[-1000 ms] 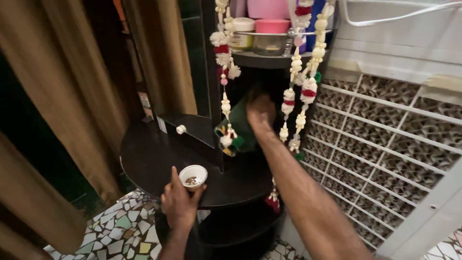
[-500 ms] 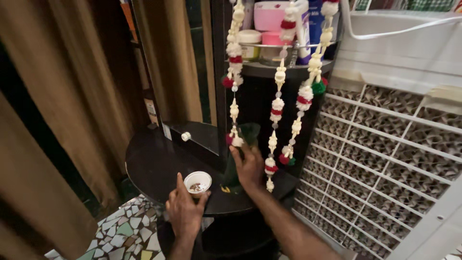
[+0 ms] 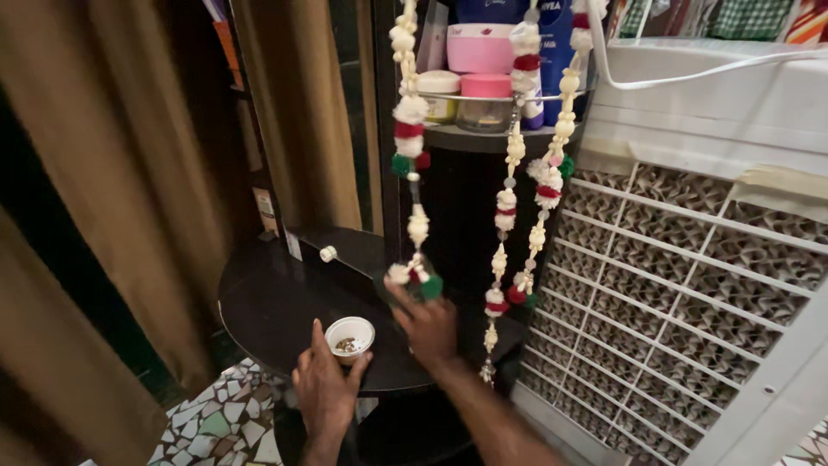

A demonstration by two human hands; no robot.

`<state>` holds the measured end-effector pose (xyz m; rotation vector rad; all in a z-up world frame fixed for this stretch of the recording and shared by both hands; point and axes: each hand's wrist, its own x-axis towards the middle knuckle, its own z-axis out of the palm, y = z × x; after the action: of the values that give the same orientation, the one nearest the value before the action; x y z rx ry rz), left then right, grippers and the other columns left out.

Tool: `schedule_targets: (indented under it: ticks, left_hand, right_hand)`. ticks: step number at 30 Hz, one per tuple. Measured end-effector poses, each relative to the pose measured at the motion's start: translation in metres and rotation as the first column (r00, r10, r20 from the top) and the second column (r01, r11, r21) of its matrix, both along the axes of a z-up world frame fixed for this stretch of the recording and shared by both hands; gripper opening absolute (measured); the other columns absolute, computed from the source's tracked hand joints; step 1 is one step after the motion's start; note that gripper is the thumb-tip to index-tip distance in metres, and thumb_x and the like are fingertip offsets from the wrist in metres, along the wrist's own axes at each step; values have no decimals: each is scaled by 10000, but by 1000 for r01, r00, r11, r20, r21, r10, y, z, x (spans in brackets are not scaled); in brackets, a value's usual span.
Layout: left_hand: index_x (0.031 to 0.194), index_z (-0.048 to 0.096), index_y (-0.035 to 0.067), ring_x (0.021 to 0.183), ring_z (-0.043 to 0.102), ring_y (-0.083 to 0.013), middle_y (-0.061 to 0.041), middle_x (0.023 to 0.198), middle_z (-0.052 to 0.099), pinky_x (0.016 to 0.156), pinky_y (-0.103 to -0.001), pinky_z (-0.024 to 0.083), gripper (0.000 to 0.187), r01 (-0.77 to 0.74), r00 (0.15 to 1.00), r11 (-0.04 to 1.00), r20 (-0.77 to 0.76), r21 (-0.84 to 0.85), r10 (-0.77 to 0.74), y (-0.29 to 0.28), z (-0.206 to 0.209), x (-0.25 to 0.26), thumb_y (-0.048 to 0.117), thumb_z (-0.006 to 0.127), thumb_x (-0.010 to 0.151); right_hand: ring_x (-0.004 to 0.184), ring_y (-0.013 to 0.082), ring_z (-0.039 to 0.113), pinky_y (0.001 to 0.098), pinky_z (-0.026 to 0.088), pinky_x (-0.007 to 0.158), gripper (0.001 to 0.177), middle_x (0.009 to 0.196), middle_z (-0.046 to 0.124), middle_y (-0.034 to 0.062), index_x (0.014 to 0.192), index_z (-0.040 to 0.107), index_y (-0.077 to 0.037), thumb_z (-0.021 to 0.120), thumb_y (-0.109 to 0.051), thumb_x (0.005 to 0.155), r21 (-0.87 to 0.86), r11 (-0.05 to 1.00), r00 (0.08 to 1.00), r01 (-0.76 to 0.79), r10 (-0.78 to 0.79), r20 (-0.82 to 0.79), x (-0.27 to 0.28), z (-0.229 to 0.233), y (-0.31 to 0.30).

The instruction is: The person wipes the surfaces of a dark corner shelf unit using a green cloth. They move a small white cup aside to reach the top shelf, then continue wiping the sides and lower shelves.

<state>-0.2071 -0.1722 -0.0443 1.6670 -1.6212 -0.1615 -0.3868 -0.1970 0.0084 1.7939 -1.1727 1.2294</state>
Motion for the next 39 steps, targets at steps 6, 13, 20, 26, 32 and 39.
schedule_targets:
  ticks: [6,13,20,26,32,39]
  left_hand:
    - [1570,260,30,1266,555,-294,-174,1293,636,1068,-496,408,1101,30,999,999,-14,41,-29,-1,1,-1,521,815,756]
    - [1582,262,62,1292,544,-294,-174,1305,623,1100,-490,399,1105,-21,1000,998,4,56,21,-4,0,-1,559,800,756]
    - [1594,224,102,1311,528,-276,-146,1327,611,1115,-488,390,1119,-26,999,991,33,131,21,-5,0,-1,584,791,758]
    - [1591,211,70,1306,530,-291,-163,1313,611,1102,-494,406,1115,-34,996,993,82,117,25,-8,-5,-2,584,783,783]
    - [1596,263,118,1277,558,-318,-190,1334,604,1083,-469,427,1114,-62,998,989,-6,132,63,-5,2,1,562,816,737]
    - [1576,289,84,1284,560,-315,-179,1301,646,1083,-502,401,1107,2,999,1000,-40,23,-1,-7,-3,3,549,822,724]
  right_hand:
    - [947,236,692,361,573,789,552,1340,711,185,1376,553,49,648,-329,985,-628,241,-482,-740,461,745,-41,-2,-64]
    - [1113,362,694,410,581,942,475,1285,696,247,1343,612,-26,730,-292,968,149,980,830,-131,26,557,-29,86,-97]
    - [912,263,741,351,635,813,589,1170,745,208,1425,638,-145,797,-89,861,9,989,915,-147,132,380,-51,84,-27]
    - [870,206,703,324,616,735,655,1111,723,195,1471,593,-283,836,-130,881,-299,952,998,67,-65,19,-66,149,33]
    - [786,221,678,366,571,641,612,1118,705,162,1387,678,-312,897,-212,824,-355,922,971,158,-211,-115,-52,196,94]
    - [777,286,699,409,592,637,547,1099,674,174,1337,732,-307,872,-246,812,-265,891,912,368,-401,-85,-108,224,83]
